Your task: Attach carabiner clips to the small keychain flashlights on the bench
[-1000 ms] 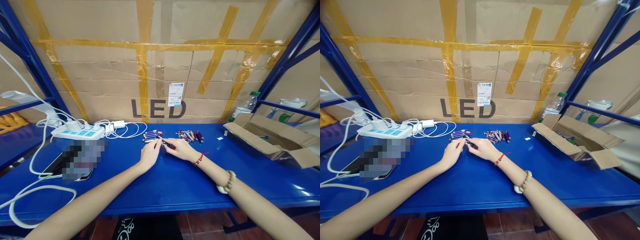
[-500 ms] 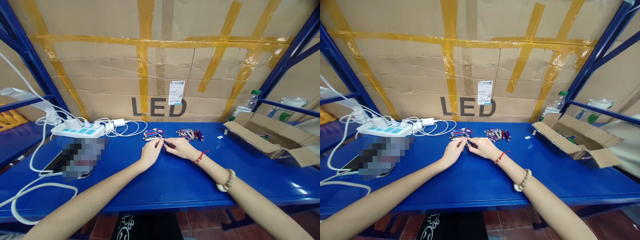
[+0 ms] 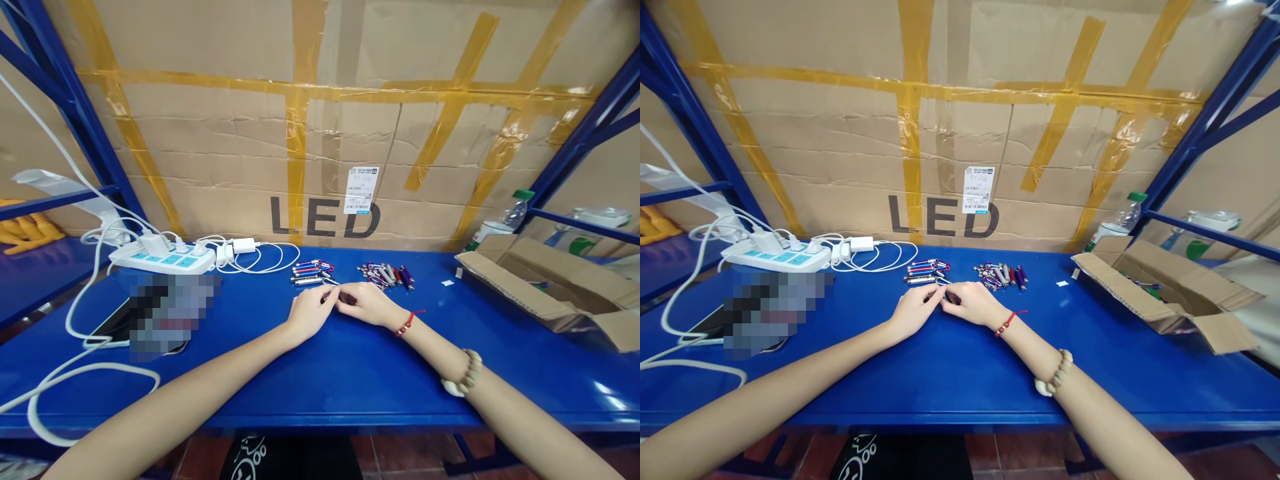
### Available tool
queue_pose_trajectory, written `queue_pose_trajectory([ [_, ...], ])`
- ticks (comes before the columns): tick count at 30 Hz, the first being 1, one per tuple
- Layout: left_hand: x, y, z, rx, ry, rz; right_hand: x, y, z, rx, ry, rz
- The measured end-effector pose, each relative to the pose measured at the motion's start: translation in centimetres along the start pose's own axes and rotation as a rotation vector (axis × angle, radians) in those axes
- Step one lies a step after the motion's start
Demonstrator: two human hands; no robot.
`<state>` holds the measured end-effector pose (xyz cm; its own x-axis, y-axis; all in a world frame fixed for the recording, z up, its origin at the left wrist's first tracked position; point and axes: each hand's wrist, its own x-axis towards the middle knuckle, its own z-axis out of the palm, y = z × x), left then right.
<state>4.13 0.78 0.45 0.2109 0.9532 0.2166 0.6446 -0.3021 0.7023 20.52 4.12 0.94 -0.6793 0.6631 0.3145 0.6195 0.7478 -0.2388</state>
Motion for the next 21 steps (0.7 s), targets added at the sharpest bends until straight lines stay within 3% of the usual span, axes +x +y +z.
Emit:
queue_pose_trajectory([
  [12, -0.07, 0.04, -0.04, -0.011, -0.01, -0.027, 0.0, 0.67, 0.62, 0.068, 0.018, 0.006],
  [21, 0.19, -0.15, 0.0, 0.031, 0.075, -0.105, -0.03, 0.69, 0.87, 0.203, 0.13, 0.042],
])
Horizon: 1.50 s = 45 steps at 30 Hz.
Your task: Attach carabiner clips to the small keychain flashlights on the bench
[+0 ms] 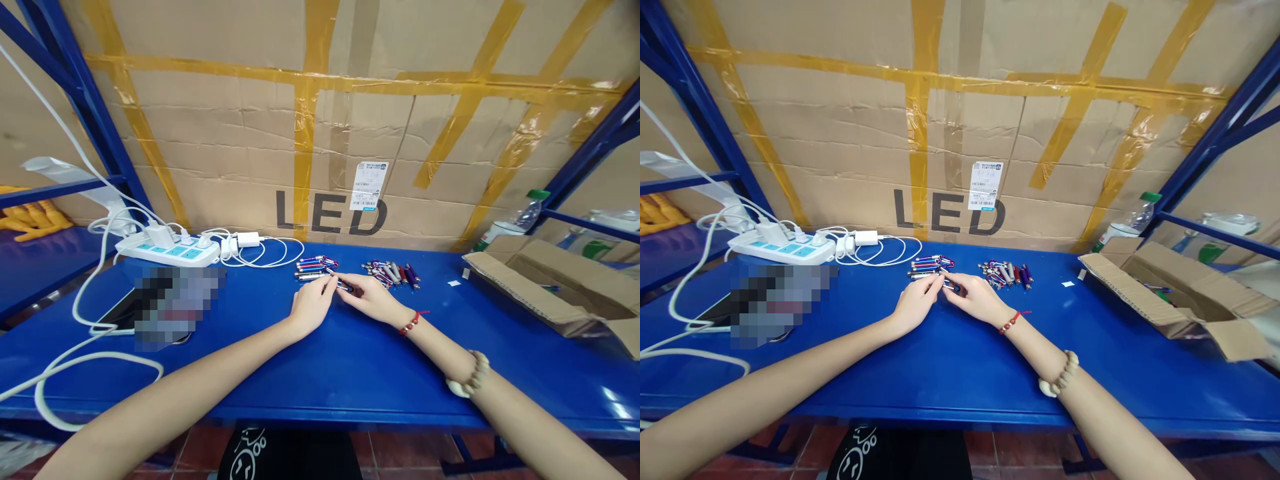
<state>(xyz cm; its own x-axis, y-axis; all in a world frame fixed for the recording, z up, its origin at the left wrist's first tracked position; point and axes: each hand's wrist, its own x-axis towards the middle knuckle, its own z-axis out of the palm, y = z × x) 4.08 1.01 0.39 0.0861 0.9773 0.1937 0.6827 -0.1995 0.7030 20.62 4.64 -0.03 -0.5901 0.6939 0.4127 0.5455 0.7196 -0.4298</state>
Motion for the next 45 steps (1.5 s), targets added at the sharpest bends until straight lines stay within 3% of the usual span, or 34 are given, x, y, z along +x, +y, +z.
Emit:
queue_pose_trajectory([
  [10, 0.23, -0.07, -0.01, 0.043, 0.048, -0.072, 0.04, 0.02, -0.41, -0.095, 0.059, -0.031],
  [17, 0.24, -0.26, 0.08, -0.004, 0.005, -0.007, -0.06, -0.15, -0.8, -0.265, 0.011, -0.136],
  [26, 0.28, -0.47, 0.17, -0.022, -0.006, 0.049, 0.08, -0.18, -0.63, -0.281, 0.028, -0.179],
  [33, 0.23, -0.19, 0.11, -0.026, -0.014, 0.031, 0.1, -0.18, -0.7, -0.248, 0.027, -0.173],
  [45, 0.48, -0.53, 0.46, -0.197, 0.097, -0.051, 0.13, 0.28, -1.01, -0.265, 0.02, -0.118],
])
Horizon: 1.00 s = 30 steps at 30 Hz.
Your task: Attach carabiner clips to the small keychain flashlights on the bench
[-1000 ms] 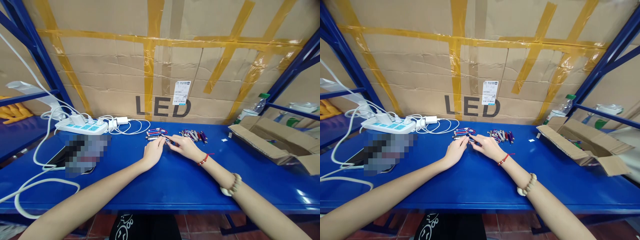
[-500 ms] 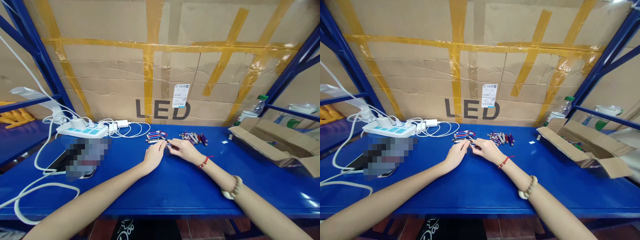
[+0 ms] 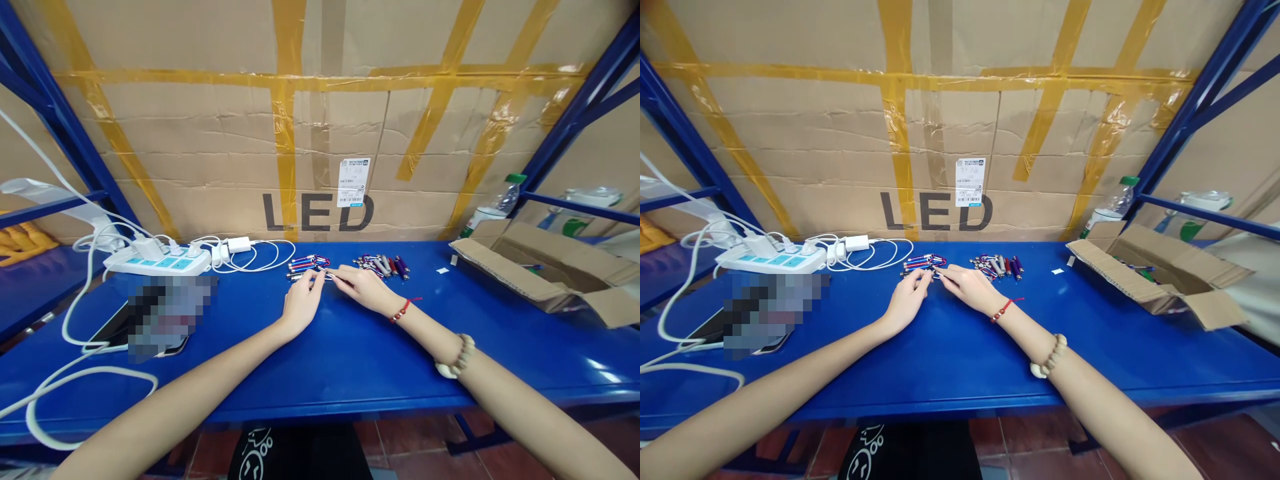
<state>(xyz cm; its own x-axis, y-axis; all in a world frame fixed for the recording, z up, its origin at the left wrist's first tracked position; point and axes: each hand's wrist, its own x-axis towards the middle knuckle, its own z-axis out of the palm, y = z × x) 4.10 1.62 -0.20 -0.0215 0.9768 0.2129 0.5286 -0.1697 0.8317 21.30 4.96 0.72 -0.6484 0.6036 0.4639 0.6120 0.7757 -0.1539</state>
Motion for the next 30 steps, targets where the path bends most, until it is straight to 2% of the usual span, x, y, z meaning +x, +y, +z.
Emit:
queue_pose_trajectory([
  [5, 0.1, -0.2, 0.0, -0.117, 0.084, -0.008, 0.0, 0.2, -0.1, -0.057, -0.061, 0.025],
  [10, -0.2, 0.3, -0.3, -0.093, 0.084, 0.038, 0.0, -0.1, -0.1, -0.077, -0.143, -0.003],
  [13, -0.3, 0.6, -0.4, -0.127, 0.058, 0.131, 0.1, -0.4, 0.0, -0.043, -0.112, -0.018],
  [18, -0.1, 0.5, -0.4, -0.187, 0.031, 0.306, 0.3, -0.8, 0.5, 0.227, -0.057, -0.048],
  [21, 0.0, 0.2, -0.3, -0.184, -0.016, 0.342, 0.4, -0.8, 1.2, 0.431, -0.032, -0.022],
  [25, -0.1, 0.0, -0.3, -0.163, -0.043, 0.381, 0.5, -0.6, 1.7, 0.549, 0.014, 0.022],
  [30, -0.5, 0.3, -0.5, -0.075, 0.015, 0.436, 0.7, -0.8, 1.5, 0.664, -0.055, 0.126],
])
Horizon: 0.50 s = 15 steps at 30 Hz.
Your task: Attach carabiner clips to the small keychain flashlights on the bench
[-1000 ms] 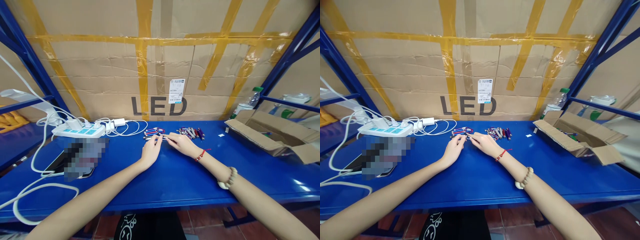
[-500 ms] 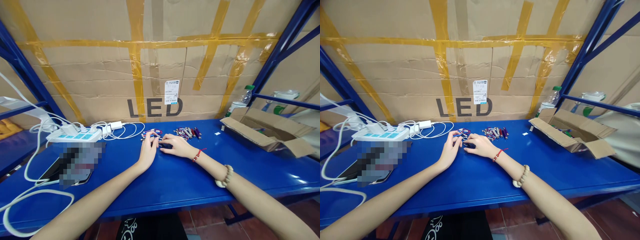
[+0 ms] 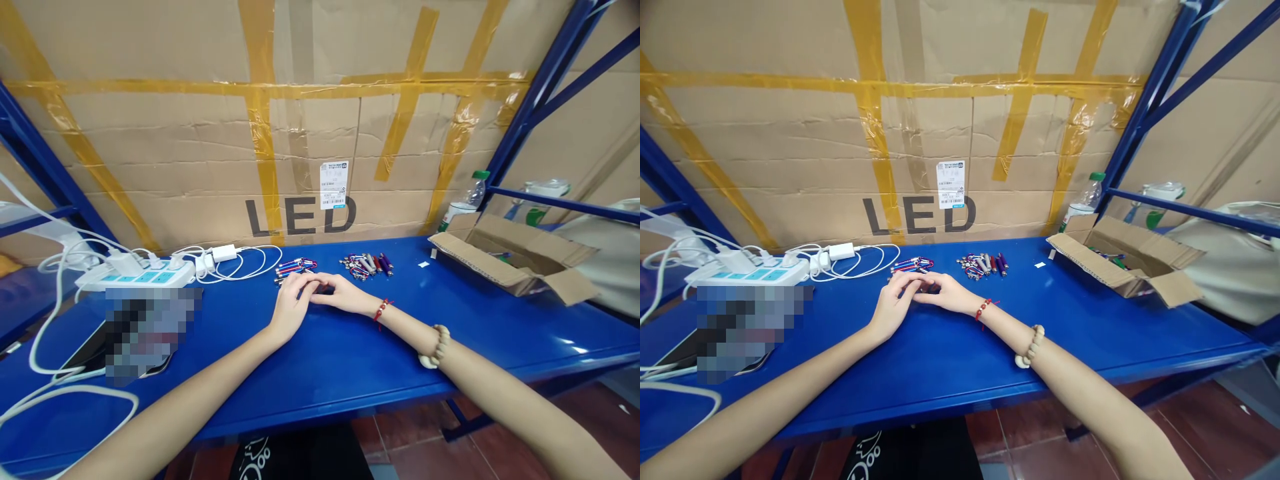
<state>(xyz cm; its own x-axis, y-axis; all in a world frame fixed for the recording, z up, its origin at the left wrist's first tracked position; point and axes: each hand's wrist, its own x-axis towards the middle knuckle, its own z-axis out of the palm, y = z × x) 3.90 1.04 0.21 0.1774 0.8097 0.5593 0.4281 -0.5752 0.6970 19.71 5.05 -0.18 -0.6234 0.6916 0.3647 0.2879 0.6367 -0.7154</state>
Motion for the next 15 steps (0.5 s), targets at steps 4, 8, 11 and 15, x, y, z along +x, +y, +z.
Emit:
queue_pose_trajectory([
  [4, -0.08, 0.54, 0.09, 0.018, 0.015, -0.017, 0.01, -0.42, -0.02, 0.089, -0.053, 0.05],
  [8, -0.09, 0.59, 0.19, 0.016, 0.037, -0.027, 0.0, -0.56, 0.1, 0.111, -0.07, 0.048],
  [11, -0.03, 0.37, 0.26, -0.011, 0.052, -0.04, 0.04, -0.74, 0.28, 0.089, -0.058, 0.004],
  [15, 0.17, 0.17, 0.46, -0.072, 0.093, -0.095, 0.24, -0.82, -0.12, 0.077, 0.022, 0.0],
])
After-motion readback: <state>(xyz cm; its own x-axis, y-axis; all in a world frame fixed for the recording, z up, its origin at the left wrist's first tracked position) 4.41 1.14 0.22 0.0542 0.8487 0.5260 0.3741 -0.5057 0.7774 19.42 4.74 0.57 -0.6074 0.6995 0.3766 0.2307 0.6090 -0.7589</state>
